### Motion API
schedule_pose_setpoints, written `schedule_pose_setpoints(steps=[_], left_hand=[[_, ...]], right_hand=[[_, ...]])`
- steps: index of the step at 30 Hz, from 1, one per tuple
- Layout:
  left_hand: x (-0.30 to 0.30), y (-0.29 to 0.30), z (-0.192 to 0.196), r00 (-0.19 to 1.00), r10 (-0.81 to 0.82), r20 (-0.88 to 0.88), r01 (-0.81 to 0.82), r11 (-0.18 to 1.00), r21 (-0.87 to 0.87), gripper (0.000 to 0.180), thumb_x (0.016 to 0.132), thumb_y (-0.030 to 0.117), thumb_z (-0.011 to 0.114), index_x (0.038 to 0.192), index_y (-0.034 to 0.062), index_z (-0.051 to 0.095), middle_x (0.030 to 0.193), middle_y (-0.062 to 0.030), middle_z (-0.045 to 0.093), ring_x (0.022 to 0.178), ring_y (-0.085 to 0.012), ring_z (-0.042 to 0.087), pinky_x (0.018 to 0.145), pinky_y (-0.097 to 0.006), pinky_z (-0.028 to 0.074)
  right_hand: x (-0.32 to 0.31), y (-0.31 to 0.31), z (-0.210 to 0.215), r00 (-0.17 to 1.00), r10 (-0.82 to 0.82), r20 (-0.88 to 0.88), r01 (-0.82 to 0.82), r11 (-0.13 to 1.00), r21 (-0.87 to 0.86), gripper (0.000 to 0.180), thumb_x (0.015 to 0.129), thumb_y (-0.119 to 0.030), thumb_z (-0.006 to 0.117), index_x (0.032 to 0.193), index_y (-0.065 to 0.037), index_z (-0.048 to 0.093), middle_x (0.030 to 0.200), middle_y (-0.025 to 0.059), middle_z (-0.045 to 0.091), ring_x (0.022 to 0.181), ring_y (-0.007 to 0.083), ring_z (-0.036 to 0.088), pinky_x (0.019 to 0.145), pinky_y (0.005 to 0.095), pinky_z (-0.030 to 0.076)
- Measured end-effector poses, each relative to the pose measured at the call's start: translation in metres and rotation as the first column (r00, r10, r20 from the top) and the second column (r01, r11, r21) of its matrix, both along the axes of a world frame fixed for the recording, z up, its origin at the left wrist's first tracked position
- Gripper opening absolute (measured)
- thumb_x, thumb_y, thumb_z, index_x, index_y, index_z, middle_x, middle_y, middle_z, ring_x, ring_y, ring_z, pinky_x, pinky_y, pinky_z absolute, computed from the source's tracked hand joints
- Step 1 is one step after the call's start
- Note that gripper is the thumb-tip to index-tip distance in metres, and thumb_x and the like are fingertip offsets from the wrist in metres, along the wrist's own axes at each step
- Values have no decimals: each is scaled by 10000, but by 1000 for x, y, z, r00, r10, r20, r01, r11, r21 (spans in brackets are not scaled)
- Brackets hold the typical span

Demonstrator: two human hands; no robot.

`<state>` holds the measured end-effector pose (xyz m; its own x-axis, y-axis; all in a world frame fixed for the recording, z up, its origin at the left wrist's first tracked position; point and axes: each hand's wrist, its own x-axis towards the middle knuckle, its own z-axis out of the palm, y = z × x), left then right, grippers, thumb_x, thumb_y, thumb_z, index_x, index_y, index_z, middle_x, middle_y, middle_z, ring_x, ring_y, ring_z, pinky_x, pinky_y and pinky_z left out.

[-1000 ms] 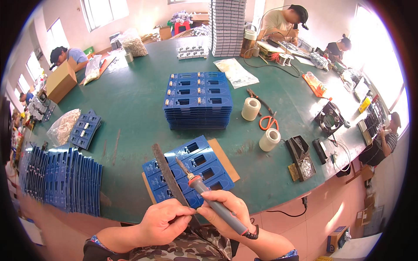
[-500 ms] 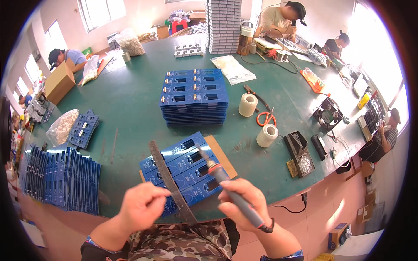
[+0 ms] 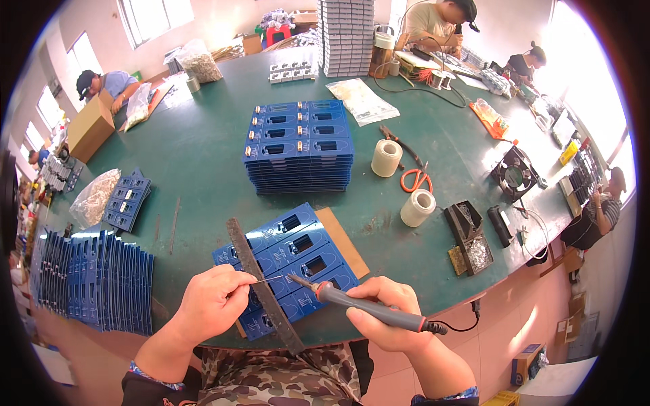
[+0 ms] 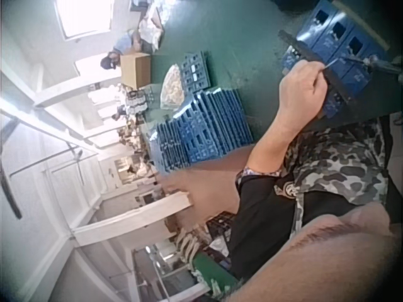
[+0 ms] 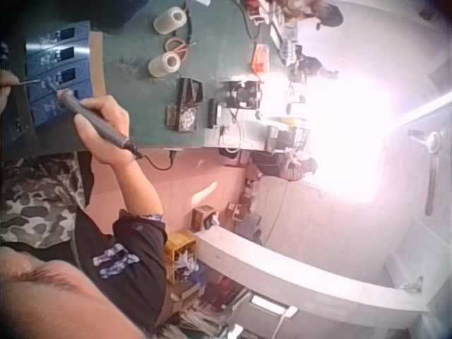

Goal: Solder small electronic components onto a blue circuit board using a soldering iron.

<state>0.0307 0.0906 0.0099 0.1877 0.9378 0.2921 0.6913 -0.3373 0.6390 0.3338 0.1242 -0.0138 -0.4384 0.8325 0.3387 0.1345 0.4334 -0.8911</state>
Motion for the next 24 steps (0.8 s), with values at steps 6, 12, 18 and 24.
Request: schedule_pose_setpoints(steps=[6,12,18,24], left_hand=[[1,2,5,997,-13,-71,8,997,-71,144,839,68,609,947,36,698,764,-96,628,670,-283,631,598,-372,515],[4,4,2,999,-33,-28,32,999,-33,133,822,36,637,936,27,704,720,-96,602,616,-251,600,564,-335,480],[6,5,3,998,-56,-43,53,997,-55,131,821,43,642,935,33,705,728,-95,607,623,-258,609,573,-337,492],[10,5,3,997,-59,-51,57,997,-49,132,818,41,642,934,31,706,730,-96,613,630,-262,616,575,-339,498]], right_hand=[[-5,2,6,1000,10,25,-8,998,-55,210,807,-94,678,935,52,598,803,148,692,705,189,681,611,299,523],[-3,3,7,1000,21,15,-20,999,-41,196,808,-86,677,922,50,595,803,154,695,686,189,678,602,297,522],[-2,3,5,999,29,17,-29,999,-14,192,809,-84,674,918,50,591,808,156,699,683,185,678,599,294,523],[-2,1,7,1000,13,11,-13,999,-46,197,812,-93,677,910,53,588,789,152,698,668,177,675,590,291,521]])
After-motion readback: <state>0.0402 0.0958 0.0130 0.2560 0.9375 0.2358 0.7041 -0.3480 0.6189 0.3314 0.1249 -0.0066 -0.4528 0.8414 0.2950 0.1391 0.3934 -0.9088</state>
